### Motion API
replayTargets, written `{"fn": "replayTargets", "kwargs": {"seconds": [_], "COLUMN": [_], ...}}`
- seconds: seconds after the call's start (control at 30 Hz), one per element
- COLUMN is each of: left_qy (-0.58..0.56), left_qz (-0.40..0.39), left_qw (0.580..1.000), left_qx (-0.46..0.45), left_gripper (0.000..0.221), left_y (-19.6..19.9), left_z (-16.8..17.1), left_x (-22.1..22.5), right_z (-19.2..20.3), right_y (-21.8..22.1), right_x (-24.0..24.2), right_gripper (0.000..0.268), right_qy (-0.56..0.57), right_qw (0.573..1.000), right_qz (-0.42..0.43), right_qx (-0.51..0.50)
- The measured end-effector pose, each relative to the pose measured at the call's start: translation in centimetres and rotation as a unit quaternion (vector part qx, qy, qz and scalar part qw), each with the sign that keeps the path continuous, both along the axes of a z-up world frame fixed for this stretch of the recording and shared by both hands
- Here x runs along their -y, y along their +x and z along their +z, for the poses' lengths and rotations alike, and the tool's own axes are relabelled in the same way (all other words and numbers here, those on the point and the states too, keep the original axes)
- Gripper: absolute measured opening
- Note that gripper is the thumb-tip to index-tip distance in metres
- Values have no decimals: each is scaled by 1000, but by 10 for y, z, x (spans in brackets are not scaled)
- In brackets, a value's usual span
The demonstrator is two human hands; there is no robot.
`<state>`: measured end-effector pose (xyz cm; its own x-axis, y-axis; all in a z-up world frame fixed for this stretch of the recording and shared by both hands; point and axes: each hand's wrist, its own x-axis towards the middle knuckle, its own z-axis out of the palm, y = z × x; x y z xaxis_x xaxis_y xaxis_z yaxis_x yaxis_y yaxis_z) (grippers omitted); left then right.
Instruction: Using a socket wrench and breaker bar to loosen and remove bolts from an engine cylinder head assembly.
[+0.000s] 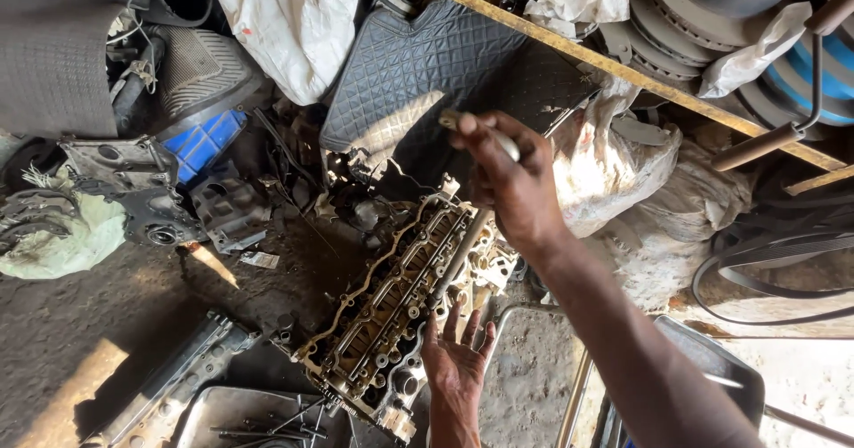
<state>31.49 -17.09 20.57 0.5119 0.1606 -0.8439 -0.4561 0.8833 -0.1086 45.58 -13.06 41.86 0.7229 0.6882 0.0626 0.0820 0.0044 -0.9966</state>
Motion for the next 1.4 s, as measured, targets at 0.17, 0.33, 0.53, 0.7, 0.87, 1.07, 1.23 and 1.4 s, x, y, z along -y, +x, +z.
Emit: {"fn": "replayTargets", "kwargs": {"seconds": [0.17, 0.33, 0.53, 0.7, 0.87, 1.07, 1.23, 1.4], "left_qy": [31, 21, 27, 41, 84, 66, 78, 70], "left_qz": [1, -42, -74, -97, -106, -102, -114, -106], "left_qw": [999, 998, 994, 991, 986, 988, 988, 989], "left_qx": [5, -52, -76, -85, -102, -93, -76, -74], "left_gripper": [65, 60, 65, 76, 67, 64, 68, 65], "left_y": [-4, -5, 1, 6, -2, -10, -15, -12], "left_z": [-16, 27, 30, 36, 41, 39, 1, 13], "left_x": [4, -8, -4, 1, -4, -9, -1, -4], "right_z": [-92, -173, -152, -175, -199, -143, -2, 14], "right_y": [-12, -32, -2, -5, -27, -38, -21, -12], "right_x": [12, 17, 38, 47, 34, 15, -13, -26], "right_gripper": [32, 19, 25, 34, 39, 19, 32, 31], "right_qy": [25, 79, 135, 144, 85, 68, 33, -169], "right_qw": [990, 957, 887, 918, 982, 996, 971, 887], "right_qz": [-115, -204, -349, -302, -166, -28, 15, -30], "right_qx": [-78, -192, -271, -215, -38, -59, 235, 429]}}
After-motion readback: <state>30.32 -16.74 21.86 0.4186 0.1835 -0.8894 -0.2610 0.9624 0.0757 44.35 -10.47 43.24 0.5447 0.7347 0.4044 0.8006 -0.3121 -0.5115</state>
